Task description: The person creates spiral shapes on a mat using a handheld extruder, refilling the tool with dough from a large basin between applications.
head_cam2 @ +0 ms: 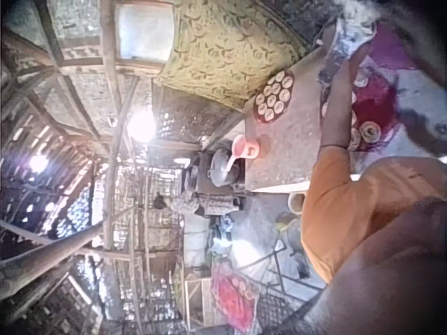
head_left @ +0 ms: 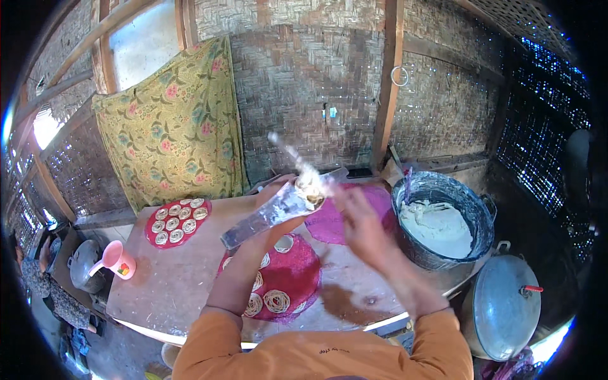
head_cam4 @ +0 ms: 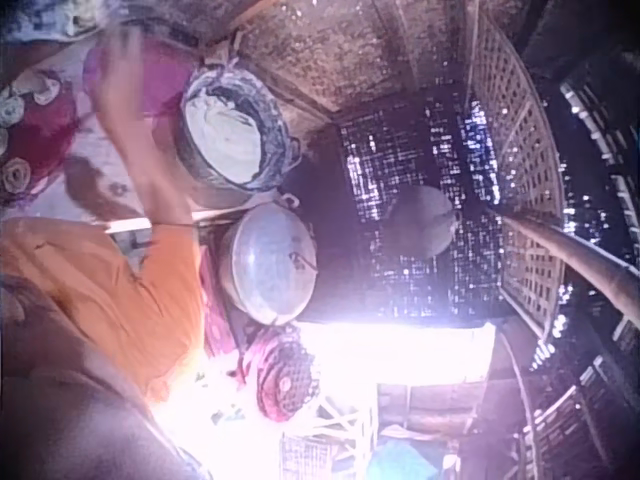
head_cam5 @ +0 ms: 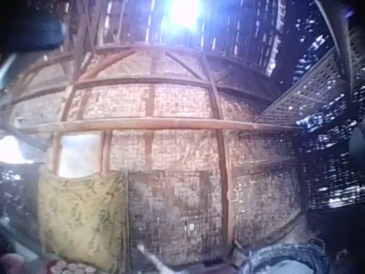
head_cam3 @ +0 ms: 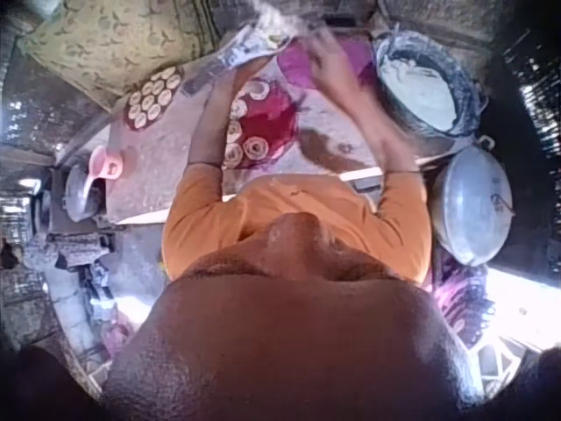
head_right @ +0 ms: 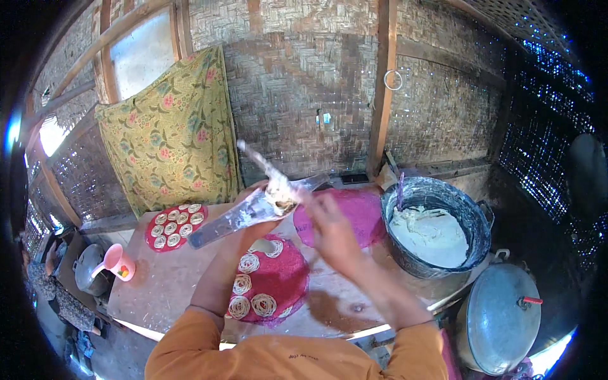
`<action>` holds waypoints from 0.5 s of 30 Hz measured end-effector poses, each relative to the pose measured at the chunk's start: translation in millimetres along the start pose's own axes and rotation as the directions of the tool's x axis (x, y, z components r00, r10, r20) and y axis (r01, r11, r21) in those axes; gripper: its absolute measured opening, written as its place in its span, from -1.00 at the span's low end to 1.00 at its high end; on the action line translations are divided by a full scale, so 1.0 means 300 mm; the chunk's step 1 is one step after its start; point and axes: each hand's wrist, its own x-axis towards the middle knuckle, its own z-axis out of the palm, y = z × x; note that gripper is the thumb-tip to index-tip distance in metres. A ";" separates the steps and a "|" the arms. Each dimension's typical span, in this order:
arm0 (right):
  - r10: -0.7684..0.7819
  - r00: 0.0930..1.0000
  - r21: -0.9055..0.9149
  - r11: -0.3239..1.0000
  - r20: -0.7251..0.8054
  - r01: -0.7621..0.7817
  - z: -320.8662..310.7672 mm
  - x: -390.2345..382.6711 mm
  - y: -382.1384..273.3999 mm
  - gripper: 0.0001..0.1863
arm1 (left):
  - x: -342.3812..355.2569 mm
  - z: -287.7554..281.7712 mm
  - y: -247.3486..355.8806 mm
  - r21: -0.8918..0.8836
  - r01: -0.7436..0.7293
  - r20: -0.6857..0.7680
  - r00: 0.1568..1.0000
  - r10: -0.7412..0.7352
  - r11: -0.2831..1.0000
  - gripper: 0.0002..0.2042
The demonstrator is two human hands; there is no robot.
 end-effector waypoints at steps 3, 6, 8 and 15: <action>0.091 0.996 0.066 0.994 0.000 -0.091 0.082 -0.118 0.009 -0.37 | 0.023 -0.009 -0.154 -0.035 -0.063 -0.032 0.998 0.062 0.997 -0.73; 0.220 0.968 0.183 0.954 0.119 -0.239 0.007 -0.147 0.024 -0.46 | 0.028 -0.072 -0.143 -0.831 0.093 -0.048 0.970 -0.237 0.548 -0.65; 0.327 0.915 0.243 0.892 0.237 -0.381 -0.014 -0.135 0.046 -0.51 | 0.002 -0.069 0.068 0.781 0.077 -0.097 0.995 -0.001 0.619 -0.67; 0.362 0.921 0.287 0.876 0.140 -0.388 0.038 -0.198 0.094 -0.66 | 0.060 0.049 0.092 0.479 -0.072 -0.083 0.988 0.127 0.875 -0.68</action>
